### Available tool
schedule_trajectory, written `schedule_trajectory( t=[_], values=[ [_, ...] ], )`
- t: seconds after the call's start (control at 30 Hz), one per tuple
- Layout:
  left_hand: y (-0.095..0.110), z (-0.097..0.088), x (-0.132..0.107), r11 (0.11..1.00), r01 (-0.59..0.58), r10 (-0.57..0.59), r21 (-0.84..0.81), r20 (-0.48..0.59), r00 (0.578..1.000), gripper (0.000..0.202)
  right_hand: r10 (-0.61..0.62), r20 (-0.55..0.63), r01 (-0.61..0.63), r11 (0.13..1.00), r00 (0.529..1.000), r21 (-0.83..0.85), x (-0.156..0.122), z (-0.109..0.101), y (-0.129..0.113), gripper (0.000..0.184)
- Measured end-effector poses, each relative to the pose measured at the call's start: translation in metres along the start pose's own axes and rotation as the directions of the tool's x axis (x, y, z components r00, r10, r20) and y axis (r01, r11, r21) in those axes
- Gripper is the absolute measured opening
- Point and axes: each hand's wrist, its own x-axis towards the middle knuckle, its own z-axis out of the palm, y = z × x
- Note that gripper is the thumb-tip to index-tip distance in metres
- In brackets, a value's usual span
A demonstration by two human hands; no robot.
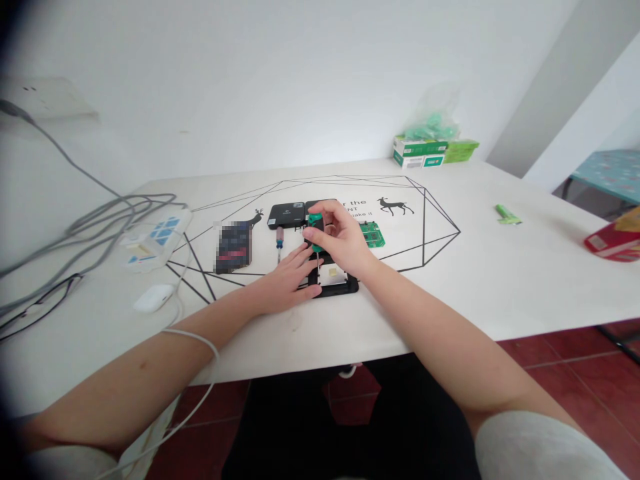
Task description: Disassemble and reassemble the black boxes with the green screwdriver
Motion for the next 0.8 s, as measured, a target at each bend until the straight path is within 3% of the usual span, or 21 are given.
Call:
schedule_trajectory(
  t=[0.23,0.5,0.67,0.8],
  values=[
    [0.003,-0.003,0.0,0.999,0.028,-0.029,0.025,0.052,0.998,0.073,0.089,0.15,-0.11,0.984,0.985,0.139,0.002,-0.005,-0.012,0.035],
    [0.001,-0.001,0.0,1.0,0.011,-0.011,0.011,0.011,1.0,0.07,0.161,0.246,-0.23,0.931,0.956,0.283,0.0,-0.004,-0.014,0.033],
    [0.001,-0.002,-0.001,0.999,0.026,-0.026,0.022,0.033,0.999,0.072,0.195,0.172,-0.24,0.92,0.966,0.309,-0.001,-0.002,-0.011,0.029],
    [0.002,-0.002,-0.001,0.999,0.03,-0.031,0.026,0.033,0.999,0.071,0.173,0.076,-0.185,0.961,0.982,0.203,0.0,-0.004,-0.005,0.029]
  ],
)
